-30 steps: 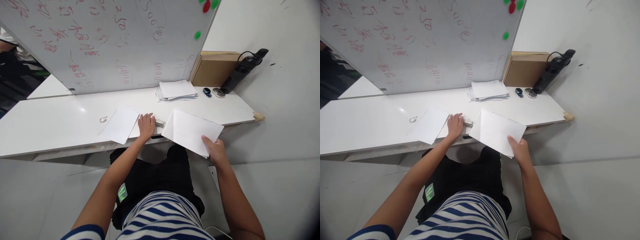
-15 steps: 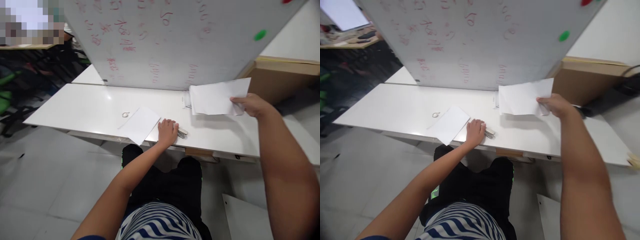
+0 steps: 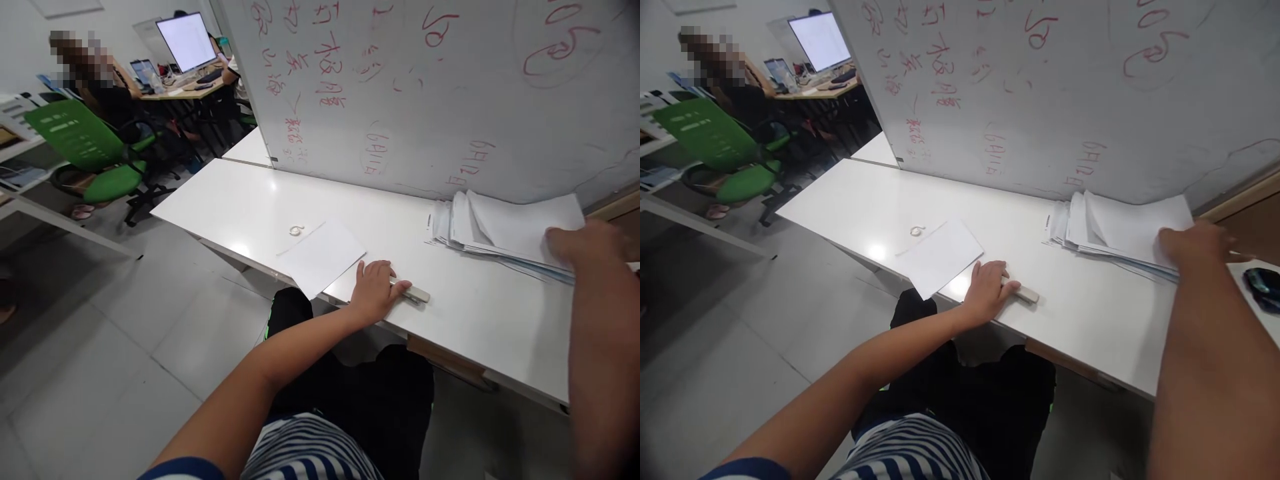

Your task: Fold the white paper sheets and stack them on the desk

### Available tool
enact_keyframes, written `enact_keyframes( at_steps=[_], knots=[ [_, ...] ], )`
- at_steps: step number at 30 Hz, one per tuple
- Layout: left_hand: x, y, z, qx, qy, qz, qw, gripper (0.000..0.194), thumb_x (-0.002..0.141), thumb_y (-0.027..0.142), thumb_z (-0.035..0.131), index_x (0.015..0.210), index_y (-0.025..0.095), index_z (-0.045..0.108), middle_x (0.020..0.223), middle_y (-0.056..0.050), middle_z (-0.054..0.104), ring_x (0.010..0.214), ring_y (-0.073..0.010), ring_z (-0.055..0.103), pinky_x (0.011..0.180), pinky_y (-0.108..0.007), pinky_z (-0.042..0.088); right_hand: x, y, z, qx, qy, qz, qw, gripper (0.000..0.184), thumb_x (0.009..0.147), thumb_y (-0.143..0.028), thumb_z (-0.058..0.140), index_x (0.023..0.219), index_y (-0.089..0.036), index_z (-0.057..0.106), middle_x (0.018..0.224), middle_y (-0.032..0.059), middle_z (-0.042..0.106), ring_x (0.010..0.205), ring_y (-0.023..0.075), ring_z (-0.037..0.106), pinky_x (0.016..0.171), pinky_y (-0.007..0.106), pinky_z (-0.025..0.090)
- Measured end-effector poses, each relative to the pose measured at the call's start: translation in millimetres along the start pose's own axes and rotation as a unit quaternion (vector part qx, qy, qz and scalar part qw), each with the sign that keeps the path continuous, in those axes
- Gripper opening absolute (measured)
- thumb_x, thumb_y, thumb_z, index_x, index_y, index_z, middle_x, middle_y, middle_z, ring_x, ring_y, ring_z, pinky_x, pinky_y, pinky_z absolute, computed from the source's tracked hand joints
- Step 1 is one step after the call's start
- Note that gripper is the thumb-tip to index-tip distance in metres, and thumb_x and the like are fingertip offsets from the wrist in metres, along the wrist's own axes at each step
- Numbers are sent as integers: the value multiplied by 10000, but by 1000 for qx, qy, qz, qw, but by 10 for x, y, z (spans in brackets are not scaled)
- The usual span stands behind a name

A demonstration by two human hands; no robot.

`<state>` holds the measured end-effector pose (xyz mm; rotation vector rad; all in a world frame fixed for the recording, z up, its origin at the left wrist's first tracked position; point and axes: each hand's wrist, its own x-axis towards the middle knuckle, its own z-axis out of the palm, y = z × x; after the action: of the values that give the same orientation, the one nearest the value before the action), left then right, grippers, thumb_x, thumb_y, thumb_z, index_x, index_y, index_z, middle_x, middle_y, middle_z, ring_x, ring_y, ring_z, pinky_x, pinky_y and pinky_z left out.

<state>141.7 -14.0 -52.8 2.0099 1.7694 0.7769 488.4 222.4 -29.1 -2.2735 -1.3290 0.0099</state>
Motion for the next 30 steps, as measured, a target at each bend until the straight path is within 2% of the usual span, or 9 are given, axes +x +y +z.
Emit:
enact_keyframes(
  at_steps=[3, 6, 9, 13, 18, 20, 22, 27, 30],
  knots=[
    [1, 1, -7, -10, 5, -2, 1000, 378, 944, 537, 354, 1052, 202, 493, 1252, -78, 558, 1257, -190, 434, 1150, -467, 159, -315, -33, -8, 22, 27, 98, 995, 920, 782, -438, 678, 1475, -53, 211, 1501, 335, 116, 1409, 422, 99, 983, 710, 68],
    [-15, 9, -22, -23, 10, -3, 1000, 389, 950, 530, 340, 1112, 206, 480, 1254, -84, 560, 1271, -205, 425, 1147, -477, 164, -935, 55, -40, 64, 86, 58, 993, 840, 864, -476, 545, 1488, -79, 146, 1532, 276, 78, 1430, 345, 84, 1069, 615, 107],
    [-27, -3, -8, -42, 23, 6, 999, 441, 959, 522, 305, 1220, 196, 447, 1304, -109, 532, 1306, -236, 391, 1145, -498, 155, -1775, 184, -79, 53, 0, -63, 997, 745, 876, -524, 481, 1464, -133, 242, 1506, 228, 243, 1412, 328, 174, 1091, 565, 171],
    [-21, -65, 45, -81, 55, 23, 995, 521, 962, 516, 280, 1341, 171, 370, 1436, -162, 395, 1388, -280, 266, 1138, -531, 148, -2568, 181, -126, -57, -171, -172, 968, 637, 927, -557, 272, 1433, -176, 336, 1533, 171, 226, 1414, 346, 157, 1085, 615, 121],
    [-233, -232, -198, -125, 132, 110, 977, 486, 981, 440, 273, 1383, 172, 315, 1484, -180, 301, 1402, -226, 250, 1103, -453, 287, -2691, 45, -205, -106, -168, -144, 969, 629, 943, -538, 175, 1449, -194, 320, 1551, 147, 190, 1426, 308, 132, 1106, 571, 106],
    [-402, -387, -433, -53, 138, 175, 973, 486, 943, 438, 408, 1344, 165, 391, 1466, -176, 345, 1407, -259, 235, 1113, -470, 263, -2667, 25, -231, -103, -170, -144, 969, 630, 943, -540, 166, 1450, -200, 321, 1551, 137, 196, 1427, 298, 137, 1111, 556, 111],
    [-553, -605, -679, 57, 142, 162, 975, 408, 924, 395, 462, 1279, 196, 490, 1458, -137, 389, 1419, -288, 202, 1124, -498, 220, -2655, 26, -241, -100, -176, -148, 968, 633, 942, -547, 154, 1452, -209, 318, 1553, 127, 195, 1429, 288, 133, 1114, 547, 112],
    [-756, -1099, -1066, 226, -27, 94, 969, 443, 928, 372, 442, 1334, 199, 479, 1427, -114, 457, 1349, -290, 371, 1082, -497, 305, -2663, 64, -219, -103, -170, -143, 970, 649, 937, -568, 149, 1456, -211, 306, 1558, 124, 179, 1431, 288, 117, 1118, 546, 99],
    [-805, -1198, -1154, 221, -58, 96, 969, 396, 954, 321, 371, 1304, 217, 523, 1421, -73, 469, 1325, -257, 415, 1076, -459, 337, -2667, 68, -205, -96, -172, -145, 970, 654, 935, -577, 142, 1454, -215, 308, 1558, 125, 180, 1430, 288, 115, 1118, 550, 95]
  ],
)
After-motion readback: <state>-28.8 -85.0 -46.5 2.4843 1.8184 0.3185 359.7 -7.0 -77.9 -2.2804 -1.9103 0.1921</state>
